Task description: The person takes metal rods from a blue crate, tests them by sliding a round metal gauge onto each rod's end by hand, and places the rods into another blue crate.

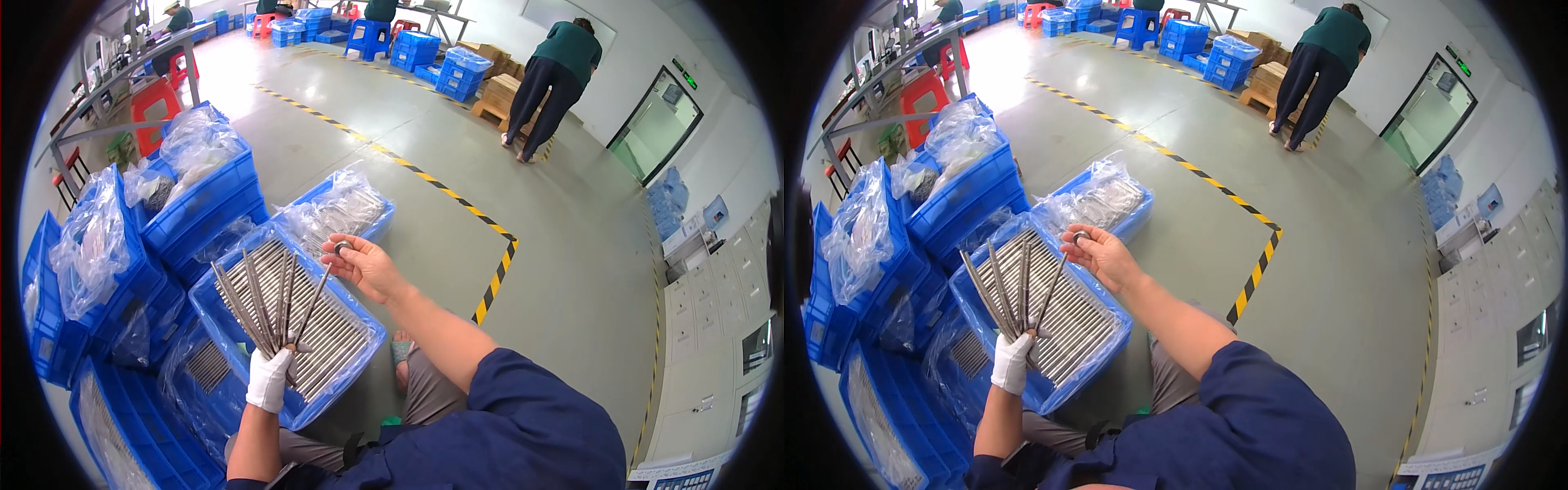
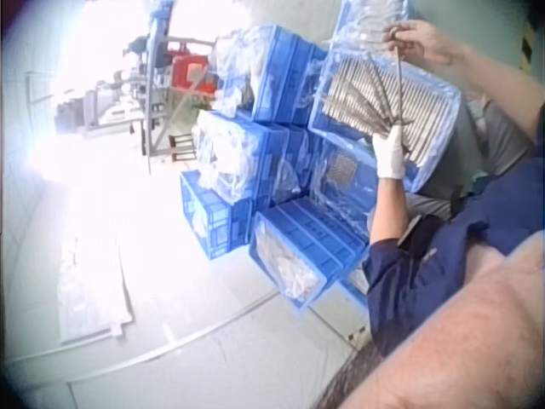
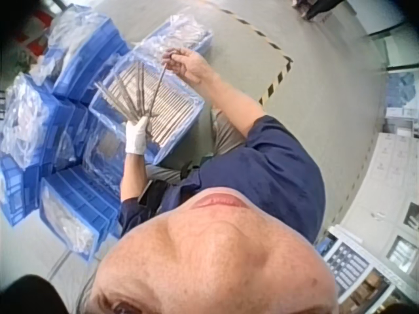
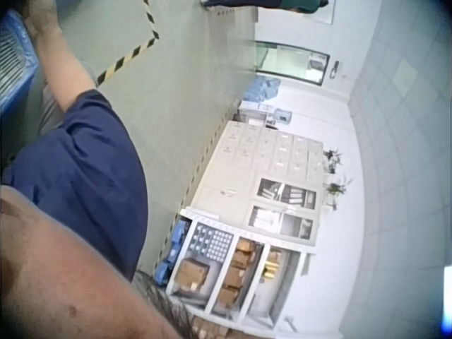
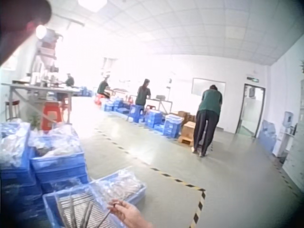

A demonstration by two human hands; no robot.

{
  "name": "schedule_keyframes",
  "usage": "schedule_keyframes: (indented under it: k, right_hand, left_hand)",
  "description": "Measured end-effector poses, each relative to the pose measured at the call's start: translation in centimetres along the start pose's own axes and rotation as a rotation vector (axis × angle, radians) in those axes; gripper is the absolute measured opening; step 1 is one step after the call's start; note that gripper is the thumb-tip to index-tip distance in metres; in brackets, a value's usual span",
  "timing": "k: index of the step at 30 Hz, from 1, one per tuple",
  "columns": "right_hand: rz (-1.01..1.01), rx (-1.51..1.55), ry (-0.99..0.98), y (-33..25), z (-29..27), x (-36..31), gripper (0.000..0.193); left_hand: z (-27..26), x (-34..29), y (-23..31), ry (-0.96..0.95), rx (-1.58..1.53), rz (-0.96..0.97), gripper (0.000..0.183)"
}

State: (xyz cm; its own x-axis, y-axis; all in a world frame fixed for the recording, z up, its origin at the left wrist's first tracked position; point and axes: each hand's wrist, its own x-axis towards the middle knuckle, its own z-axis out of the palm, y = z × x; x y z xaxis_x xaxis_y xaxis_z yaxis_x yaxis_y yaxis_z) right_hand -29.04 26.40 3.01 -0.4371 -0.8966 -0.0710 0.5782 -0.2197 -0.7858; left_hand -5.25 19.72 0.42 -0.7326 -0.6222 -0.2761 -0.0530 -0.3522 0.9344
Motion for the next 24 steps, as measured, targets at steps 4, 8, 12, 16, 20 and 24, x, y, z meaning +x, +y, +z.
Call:
schedule_keyframes:
  k: [4, 8, 12, 16, 20, 24]
  right_hand:
    - [0.027, 0.038, -0.093, -0.5, 0.5, -0.4, 0.026]
    - [0.042, -0.014, -0.128, -0.5, 0.3, -0.5, 0.026]
    - [0.082, -0.058, -0.166, -0.3, 0.6, -0.9, 0.028]
    - [0.068, -0.078, -0.156, 0.1, 1.0, -0.9, 0.027]
    - [-0.114, -0.343, -0.121, 0.5, 1.0, -1.1, 0.026]
    - [-0.27, -0.588, -0.082, 1.0, 1.2, -1.5, 0.026]
  left_hand:
    - [0.3, 0.1, -0.3, 0.016, -0.027, 0.018, 0.018]
    - [1.1, 0.0, 0.1, 0.015, -0.005, -0.013, 0.013]
    - [0.9, 0.2, -0.2, 0.03, -0.028, -0.011, 0.016]
    - [0.8, -0.1, 0.1, 0.033, -0.047, -0.027, 0.019]
    - [0.9, 0.0, -0.1, 0.017, -0.07, -0.041, 0.019]
    - [0.9, 0.0, -0.1, 0.032, -0.042, -0.059, 0.018]
